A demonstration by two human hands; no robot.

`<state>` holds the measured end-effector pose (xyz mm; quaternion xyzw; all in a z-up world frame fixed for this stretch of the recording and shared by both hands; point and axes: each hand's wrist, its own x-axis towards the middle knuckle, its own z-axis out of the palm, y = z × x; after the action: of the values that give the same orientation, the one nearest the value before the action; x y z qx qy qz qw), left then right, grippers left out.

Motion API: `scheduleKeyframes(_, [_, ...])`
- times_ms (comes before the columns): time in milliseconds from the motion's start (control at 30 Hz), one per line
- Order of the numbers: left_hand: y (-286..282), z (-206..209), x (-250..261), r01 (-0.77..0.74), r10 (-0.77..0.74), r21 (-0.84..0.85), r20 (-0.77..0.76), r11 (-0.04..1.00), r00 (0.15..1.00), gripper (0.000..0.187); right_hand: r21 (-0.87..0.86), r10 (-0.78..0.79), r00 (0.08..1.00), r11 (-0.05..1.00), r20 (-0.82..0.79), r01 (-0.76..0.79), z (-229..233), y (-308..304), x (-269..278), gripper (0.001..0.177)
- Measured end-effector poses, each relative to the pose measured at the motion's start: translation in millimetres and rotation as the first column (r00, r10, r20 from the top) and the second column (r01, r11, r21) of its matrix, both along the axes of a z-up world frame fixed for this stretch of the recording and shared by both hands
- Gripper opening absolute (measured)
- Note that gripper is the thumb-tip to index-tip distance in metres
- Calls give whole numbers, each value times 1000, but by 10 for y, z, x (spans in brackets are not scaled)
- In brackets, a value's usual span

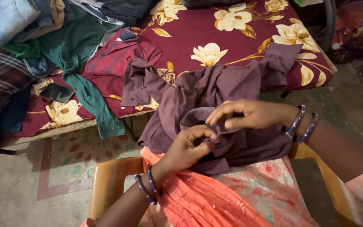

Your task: The person buttons a long-sleeved shirt by hand while it lies on a bed, working down the front placket from the middle to the bottom and then buttoning the cuffs.

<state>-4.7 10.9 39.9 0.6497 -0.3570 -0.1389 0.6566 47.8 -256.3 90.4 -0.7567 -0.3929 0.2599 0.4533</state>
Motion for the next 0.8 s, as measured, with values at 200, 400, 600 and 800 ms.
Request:
scheduleKeyframes(200, [-19,-59,-32,-49,48,-4,-137,999,989,13,-20,-6,980,1000,200,11,72,102,-109,35])
scheduleKeyframes(400, [-68,-212,-29,-57,49,-33,-216,998,975,10,24,-104,926,994,364,102,108,256,-251,34])
scheduleKeyframes(600, [-119,-318,-40,-29,20,-19,-348,999,937,12,81,-118,844,993,524,88,113,320,-311,33])
scheduleKeyframes(800, [-90,183,-114,-162,137,170,151,972,979,15,-154,69,873,988,483,7,152,174,-167,54])
